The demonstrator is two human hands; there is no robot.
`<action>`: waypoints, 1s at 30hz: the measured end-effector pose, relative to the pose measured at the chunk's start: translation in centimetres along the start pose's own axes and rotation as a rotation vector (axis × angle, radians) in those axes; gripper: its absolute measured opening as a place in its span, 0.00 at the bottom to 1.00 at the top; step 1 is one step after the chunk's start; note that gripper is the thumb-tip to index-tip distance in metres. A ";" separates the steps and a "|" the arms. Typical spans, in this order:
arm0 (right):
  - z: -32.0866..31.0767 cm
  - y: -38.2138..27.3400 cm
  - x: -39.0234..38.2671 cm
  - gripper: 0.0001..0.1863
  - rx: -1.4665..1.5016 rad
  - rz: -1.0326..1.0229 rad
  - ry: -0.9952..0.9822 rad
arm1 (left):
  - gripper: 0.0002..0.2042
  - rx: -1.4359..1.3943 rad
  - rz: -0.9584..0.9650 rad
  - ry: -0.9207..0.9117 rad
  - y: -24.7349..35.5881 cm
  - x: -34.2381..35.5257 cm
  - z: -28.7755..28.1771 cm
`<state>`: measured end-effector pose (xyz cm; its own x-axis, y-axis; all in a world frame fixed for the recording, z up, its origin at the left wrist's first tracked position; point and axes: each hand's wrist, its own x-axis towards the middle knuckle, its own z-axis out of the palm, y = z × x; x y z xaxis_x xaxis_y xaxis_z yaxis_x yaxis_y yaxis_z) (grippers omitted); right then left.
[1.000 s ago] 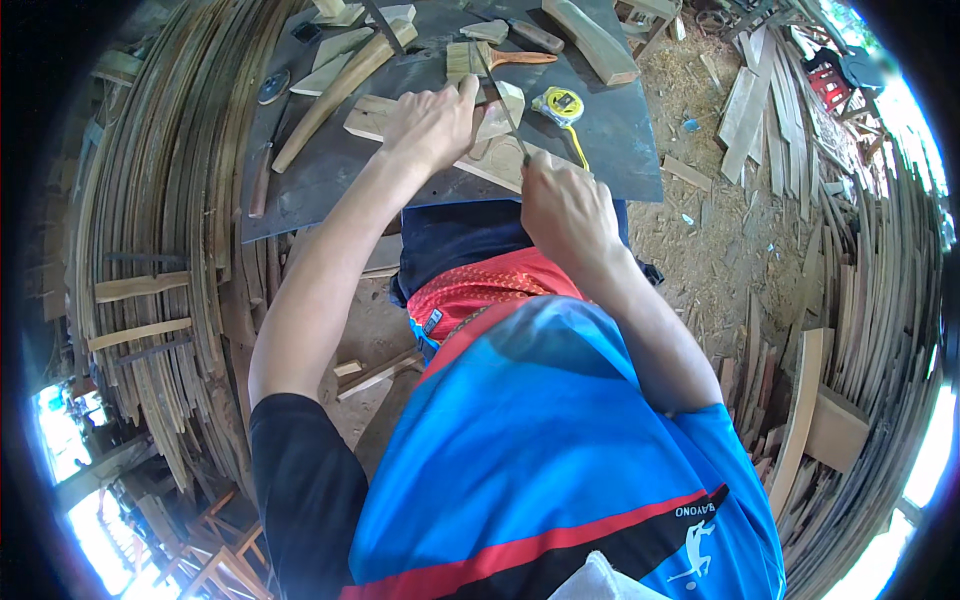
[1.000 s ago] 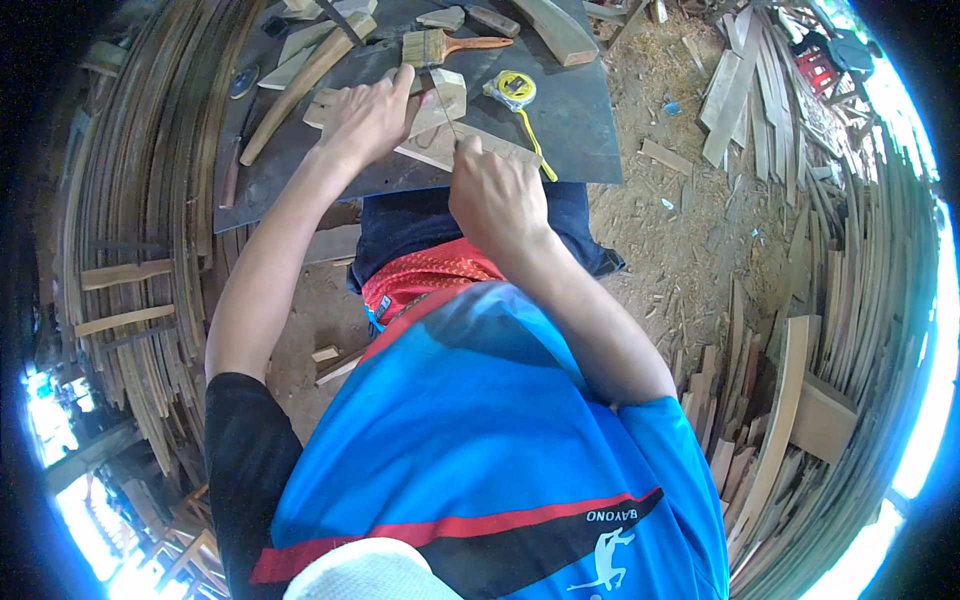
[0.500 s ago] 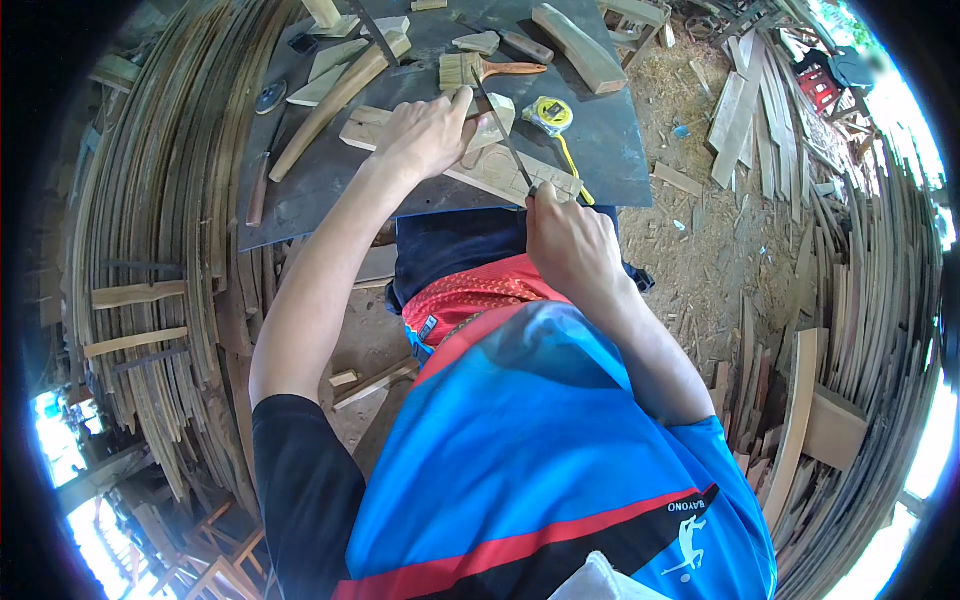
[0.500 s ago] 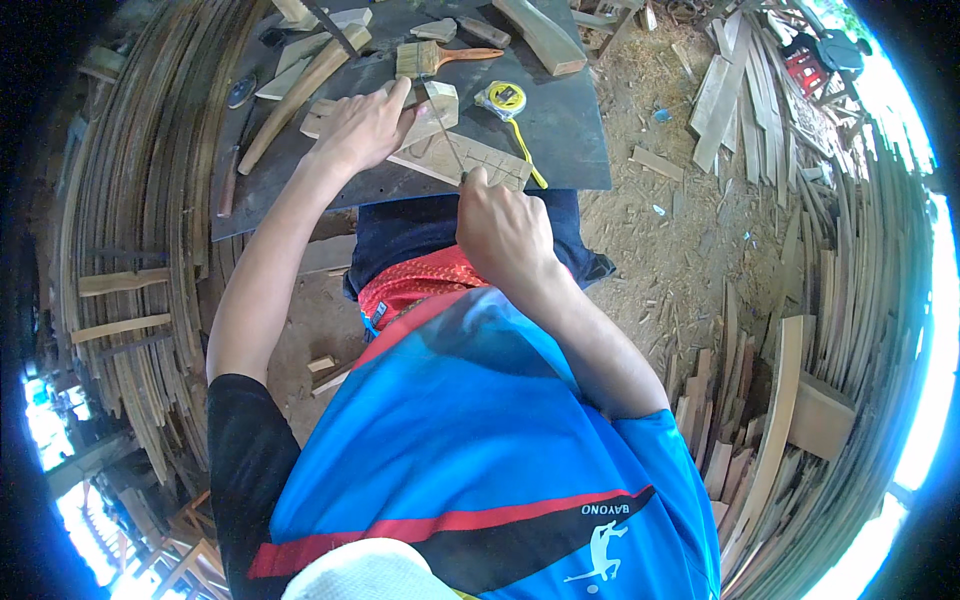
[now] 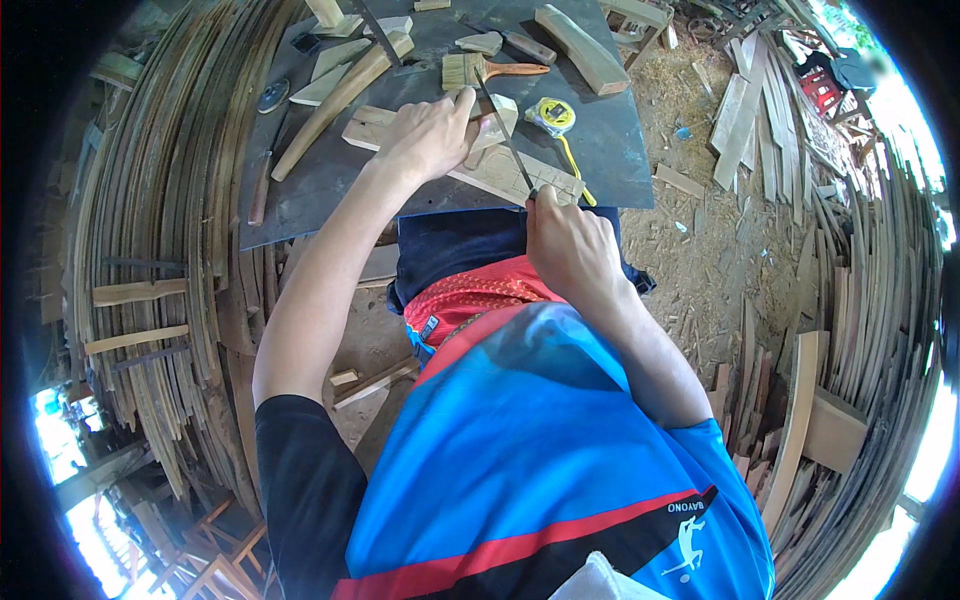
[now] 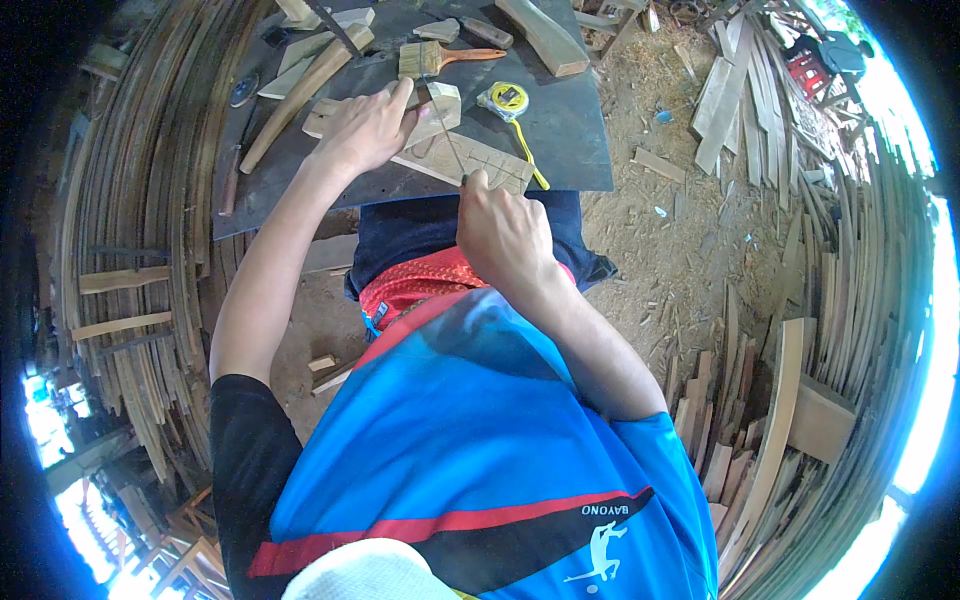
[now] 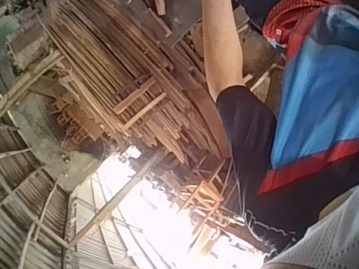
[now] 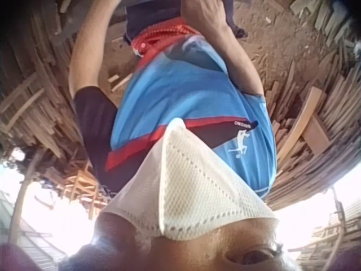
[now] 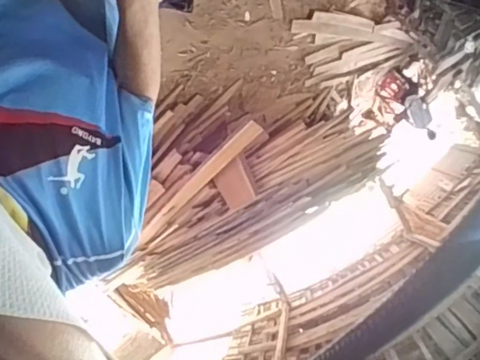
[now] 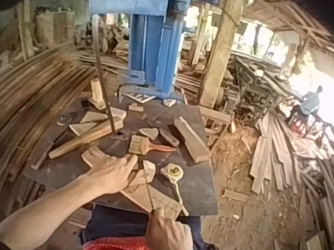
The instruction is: Sawing a small block of wood with a hand saw at a workbench.
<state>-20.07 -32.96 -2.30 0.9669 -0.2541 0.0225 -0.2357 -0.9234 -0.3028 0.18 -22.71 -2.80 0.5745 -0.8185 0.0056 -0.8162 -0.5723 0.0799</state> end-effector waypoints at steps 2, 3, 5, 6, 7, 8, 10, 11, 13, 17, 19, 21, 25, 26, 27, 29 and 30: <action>-0.1 -0.1 -0.1 0.09 0.020 0.002 0.001 | 0.18 -0.001 -0.013 -0.015 -0.1 0.0 0.1; -0.1 -0.1 -0.1 0.09 0.019 0.002 0.003 | 0.18 -0.001 -0.001 0.007 -0.1 -0.1 0.2; 0.0 -0.1 0.0 0.10 0.007 0.003 0.000 | 0.18 -0.001 0.012 0.032 -0.1 0.0 0.4; 0.1 -0.1 0.0 0.10 0.007 0.002 0.002 | 0.18 -0.002 0.010 0.020 -0.1 0.0 0.3; 0.1 -0.1 0.0 0.10 0.002 0.002 0.000 | 0.18 -0.003 0.008 0.008 0.0 0.0 0.2; 0.1 0.0 0.0 0.11 -0.004 0.001 -0.002 | 0.18 -0.003 0.008 0.009 0.1 0.0 0.1; 0.1 -0.1 0.0 0.11 0.001 -0.003 0.004 | 0.18 -0.006 0.007 0.002 0.1 0.0 0.0; 0.1 -0.1 0.0 0.12 0.006 -0.005 0.010 | 0.18 -0.005 0.005 0.003 0.1 -0.1 -0.1; 0.2 0.0 0.0 0.12 0.008 -0.009 0.009 | 0.17 -0.012 0.005 -0.012 0.1 0.0 -0.2; 0.1 -0.1 0.0 0.12 0.017 -0.005 -0.003 | 0.17 -0.010 0.010 0.005 0.1 -0.1 0.0; 0.1 -0.1 0.0 0.13 0.019 -0.003 -0.003 | 0.17 0.001 0.017 0.012 0.0 0.0 0.1; 0.2 0.0 0.0 0.13 0.021 -0.001 -0.002 | 0.17 0.006 0.015 0.008 0.0 0.0 0.1; 0.1 -0.1 0.0 0.13 0.021 0.000 -0.004 | 0.16 0.017 0.012 0.010 0.2 -0.1 -0.1; 0.1 -0.1 0.0 0.13 0.018 0.002 -0.008 | 0.16 0.018 0.012 0.009 0.2 0.0 0.0; 0.2 -0.1 0.0 0.13 0.018 0.002 -0.007 | 0.16 0.016 0.009 0.013 0.2 0.0 0.1; 0.3 0.0 0.0 0.12 0.011 0.000 0.002 | 0.16 0.015 0.006 0.018 0.1 0.0 0.2; 0.3 0.0 0.0 0.12 0.012 -0.001 0.001 | 0.16 0.009 0.004 0.015 0.1 0.0 0.1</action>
<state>-20.01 -32.90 -2.58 0.9671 -0.2533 0.0242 -0.2331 -0.9203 -0.3142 0.06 -22.77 -2.90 0.5721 -0.8199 0.0212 -0.8189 -0.5696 0.0706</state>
